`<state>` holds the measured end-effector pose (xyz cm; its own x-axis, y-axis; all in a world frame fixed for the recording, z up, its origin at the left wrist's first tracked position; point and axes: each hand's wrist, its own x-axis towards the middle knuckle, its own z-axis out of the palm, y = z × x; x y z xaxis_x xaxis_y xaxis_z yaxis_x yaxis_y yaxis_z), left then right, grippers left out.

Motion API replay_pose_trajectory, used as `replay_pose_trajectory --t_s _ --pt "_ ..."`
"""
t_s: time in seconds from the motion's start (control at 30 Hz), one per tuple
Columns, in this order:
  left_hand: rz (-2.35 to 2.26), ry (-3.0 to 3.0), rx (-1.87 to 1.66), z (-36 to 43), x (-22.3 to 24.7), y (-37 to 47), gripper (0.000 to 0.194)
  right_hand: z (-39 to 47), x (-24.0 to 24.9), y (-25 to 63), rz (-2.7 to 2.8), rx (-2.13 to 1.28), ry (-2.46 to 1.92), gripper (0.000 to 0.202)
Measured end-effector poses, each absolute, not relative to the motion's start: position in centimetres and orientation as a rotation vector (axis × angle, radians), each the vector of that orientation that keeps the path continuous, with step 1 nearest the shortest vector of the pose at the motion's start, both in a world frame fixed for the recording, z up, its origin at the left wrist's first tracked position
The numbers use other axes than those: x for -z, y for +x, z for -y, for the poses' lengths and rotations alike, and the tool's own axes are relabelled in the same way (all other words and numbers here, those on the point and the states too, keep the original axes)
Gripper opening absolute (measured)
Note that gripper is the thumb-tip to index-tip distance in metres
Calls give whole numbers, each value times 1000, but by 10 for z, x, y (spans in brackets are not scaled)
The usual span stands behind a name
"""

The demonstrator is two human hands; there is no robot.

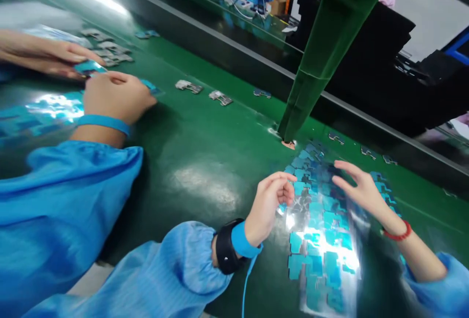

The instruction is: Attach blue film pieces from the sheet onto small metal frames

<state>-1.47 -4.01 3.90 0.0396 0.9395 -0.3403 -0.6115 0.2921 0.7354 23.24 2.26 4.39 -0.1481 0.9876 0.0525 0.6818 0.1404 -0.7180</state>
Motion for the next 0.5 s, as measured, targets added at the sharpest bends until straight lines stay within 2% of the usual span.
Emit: replay_pose_trajectory --t_s 0.17,0.23,0.3,0.5 --pt "-956 480 -1304 36 -35 -14 13 51 -40 210 2469 -741 -1342 83" --pt "-984 500 -1314 34 -32 -14 16 63 -32 200 2618 -691 -1274 90" --pt "-1019 513 -1317 32 -29 -15 17 67 -23 191 2709 -606 -1233 84" --pt "-1102 601 -1257 28 -30 -15 16 68 -18 186 2648 -479 -1183 37"
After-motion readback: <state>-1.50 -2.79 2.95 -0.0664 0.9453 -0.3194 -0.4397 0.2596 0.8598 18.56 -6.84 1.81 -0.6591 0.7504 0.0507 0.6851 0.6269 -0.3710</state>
